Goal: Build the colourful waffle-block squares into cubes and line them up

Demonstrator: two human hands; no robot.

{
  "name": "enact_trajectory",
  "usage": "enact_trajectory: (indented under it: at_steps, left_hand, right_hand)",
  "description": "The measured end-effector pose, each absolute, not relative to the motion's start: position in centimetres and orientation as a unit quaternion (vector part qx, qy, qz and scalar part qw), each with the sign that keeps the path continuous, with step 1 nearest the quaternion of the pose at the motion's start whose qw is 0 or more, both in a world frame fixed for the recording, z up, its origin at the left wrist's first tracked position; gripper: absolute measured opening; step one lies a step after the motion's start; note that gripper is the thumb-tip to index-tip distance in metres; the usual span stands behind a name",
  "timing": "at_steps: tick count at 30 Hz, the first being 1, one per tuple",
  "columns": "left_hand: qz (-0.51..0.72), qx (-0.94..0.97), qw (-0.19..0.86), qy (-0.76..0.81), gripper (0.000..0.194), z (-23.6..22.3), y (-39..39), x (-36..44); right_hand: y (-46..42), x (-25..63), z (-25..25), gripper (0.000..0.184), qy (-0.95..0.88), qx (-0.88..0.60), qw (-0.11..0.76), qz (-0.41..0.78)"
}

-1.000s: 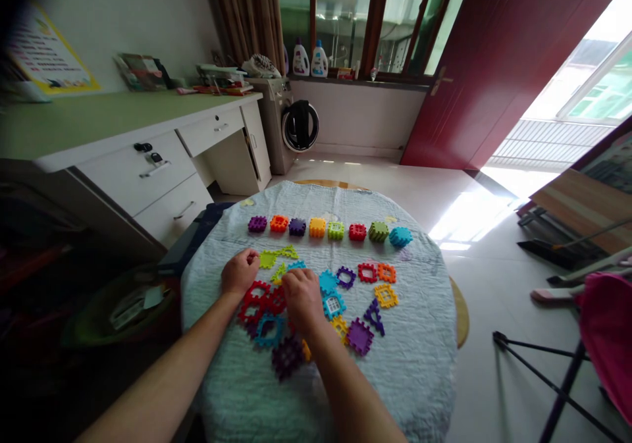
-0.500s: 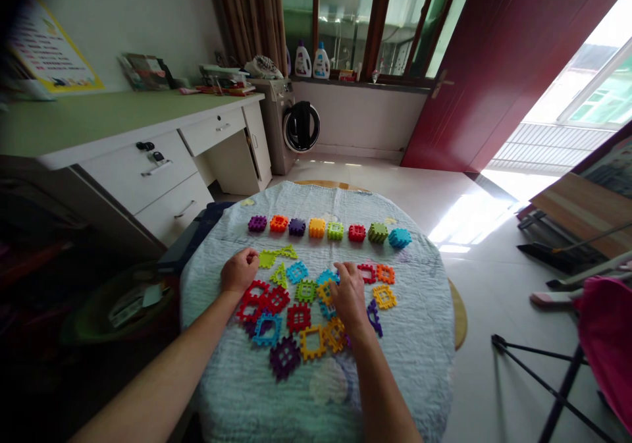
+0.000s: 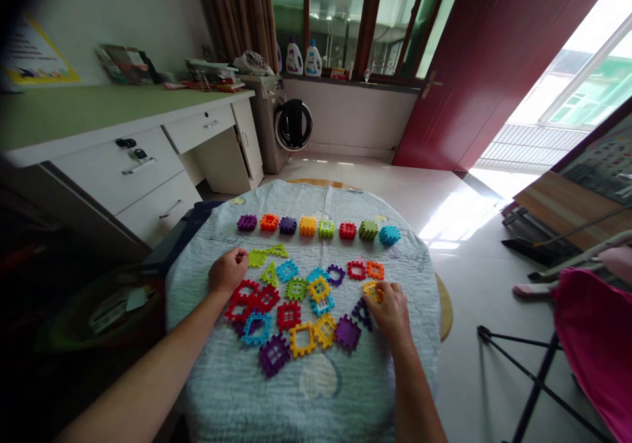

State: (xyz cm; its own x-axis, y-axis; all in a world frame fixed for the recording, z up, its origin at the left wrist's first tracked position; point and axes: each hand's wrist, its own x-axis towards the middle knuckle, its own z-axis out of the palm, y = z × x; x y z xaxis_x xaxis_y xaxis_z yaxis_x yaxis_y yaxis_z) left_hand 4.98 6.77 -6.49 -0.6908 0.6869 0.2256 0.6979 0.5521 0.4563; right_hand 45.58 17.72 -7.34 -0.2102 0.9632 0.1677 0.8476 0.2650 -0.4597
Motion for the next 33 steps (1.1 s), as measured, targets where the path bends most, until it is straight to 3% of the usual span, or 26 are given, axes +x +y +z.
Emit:
enact_trajectory:
  at_steps: [8, 16, 22, 28, 33]
  left_hand:
    - [-0.263, -0.394, 0.011, -0.881, 0.017, -6.7, 6.8, 4.9]
    - [-0.262, -0.390, 0.007, -0.883, 0.017, -6.6, 6.8, 4.9]
    - [-0.261, -0.390, 0.005, -0.883, 0.018, -6.6, 6.8, 4.9]
    - [-0.263, -0.394, 0.010, -0.881, 0.017, -6.7, 6.8, 4.8]
    - [-0.264, -0.392, 0.012, -0.881, 0.018, -6.5, 6.8, 5.0]
  right_hand:
    - [17.4, 45.3, -5.2, 0.029, -0.754, -0.617, 0.188, 0.123]
    - [18.5, 47.7, -5.8, 0.041, -0.665, -0.655, 0.272, 0.235]
    - [19.1, 48.3, -7.5, 0.050, -0.724, -0.651, 0.217, 0.073]
    - [19.2, 48.5, -7.9, 0.046, -0.768, -0.621, 0.139, 0.072]
    - [19.2, 47.1, -6.7, 0.043, -0.757, -0.625, 0.164, 0.091]
